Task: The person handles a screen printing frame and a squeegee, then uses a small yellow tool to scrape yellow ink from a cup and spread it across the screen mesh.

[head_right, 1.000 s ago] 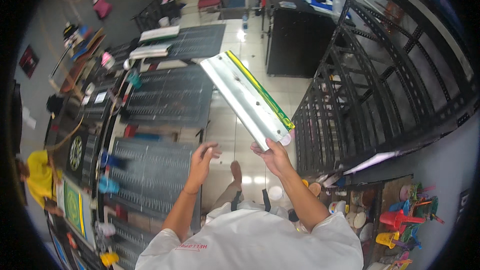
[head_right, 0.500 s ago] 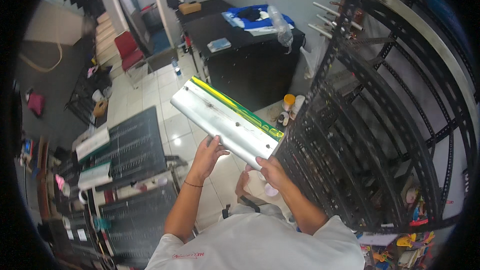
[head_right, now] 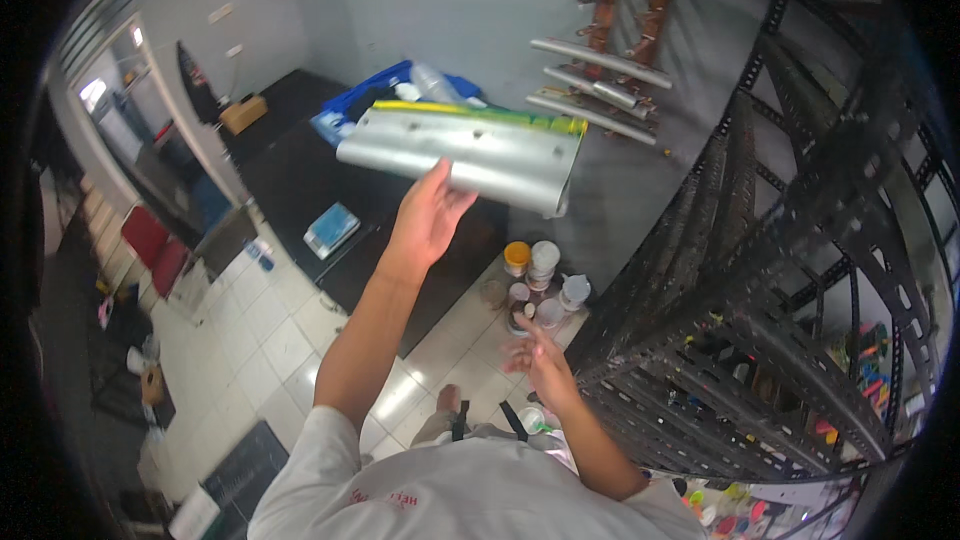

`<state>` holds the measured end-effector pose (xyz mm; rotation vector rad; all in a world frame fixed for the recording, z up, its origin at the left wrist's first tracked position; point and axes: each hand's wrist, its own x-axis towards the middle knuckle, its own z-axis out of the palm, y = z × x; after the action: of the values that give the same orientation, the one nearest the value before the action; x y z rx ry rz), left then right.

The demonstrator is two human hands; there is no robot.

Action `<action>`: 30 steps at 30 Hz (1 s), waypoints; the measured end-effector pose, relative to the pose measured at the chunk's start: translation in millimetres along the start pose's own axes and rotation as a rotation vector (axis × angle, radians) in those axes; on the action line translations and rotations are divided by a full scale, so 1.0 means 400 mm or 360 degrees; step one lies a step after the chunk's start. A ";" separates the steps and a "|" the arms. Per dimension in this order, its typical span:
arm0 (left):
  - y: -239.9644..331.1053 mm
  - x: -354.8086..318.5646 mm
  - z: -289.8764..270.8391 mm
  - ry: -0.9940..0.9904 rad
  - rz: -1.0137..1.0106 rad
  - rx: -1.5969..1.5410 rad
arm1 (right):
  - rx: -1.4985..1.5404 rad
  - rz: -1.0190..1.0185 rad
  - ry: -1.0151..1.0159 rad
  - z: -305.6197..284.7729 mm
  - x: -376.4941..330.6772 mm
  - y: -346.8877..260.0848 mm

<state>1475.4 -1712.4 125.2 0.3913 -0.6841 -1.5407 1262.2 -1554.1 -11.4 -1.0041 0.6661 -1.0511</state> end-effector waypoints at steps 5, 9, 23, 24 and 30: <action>-0.028 0.405 0.165 -0.0307 -0.0098 -0.0051 | -0.0203 0.0047 0.0498 -0.019 0.018 0.073; -0.102 0.666 0.293 -0.0377 -0.0235 -0.0117 | -0.0178 -0.0001 0.0985 0.010 0.060 0.114; -0.198 0.954 0.555 -0.0201 -0.0384 -0.0001 | -0.0153 -0.0113 0.2028 0.185 -0.011 0.281; -0.205 0.979 0.563 -0.0164 -0.0432 0.0046 | -0.0126 -0.0121 0.2102 0.197 -0.027 0.292; -0.214 1.072 0.530 -0.0532 -0.0431 0.0380 | -0.0134 0.0025 0.2237 0.243 -0.093 0.332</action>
<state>1233.9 -2096.2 299.3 0.4213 -1.1186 -1.8085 1381.3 -1465.9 -91.8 -0.1663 1.8347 -1.6616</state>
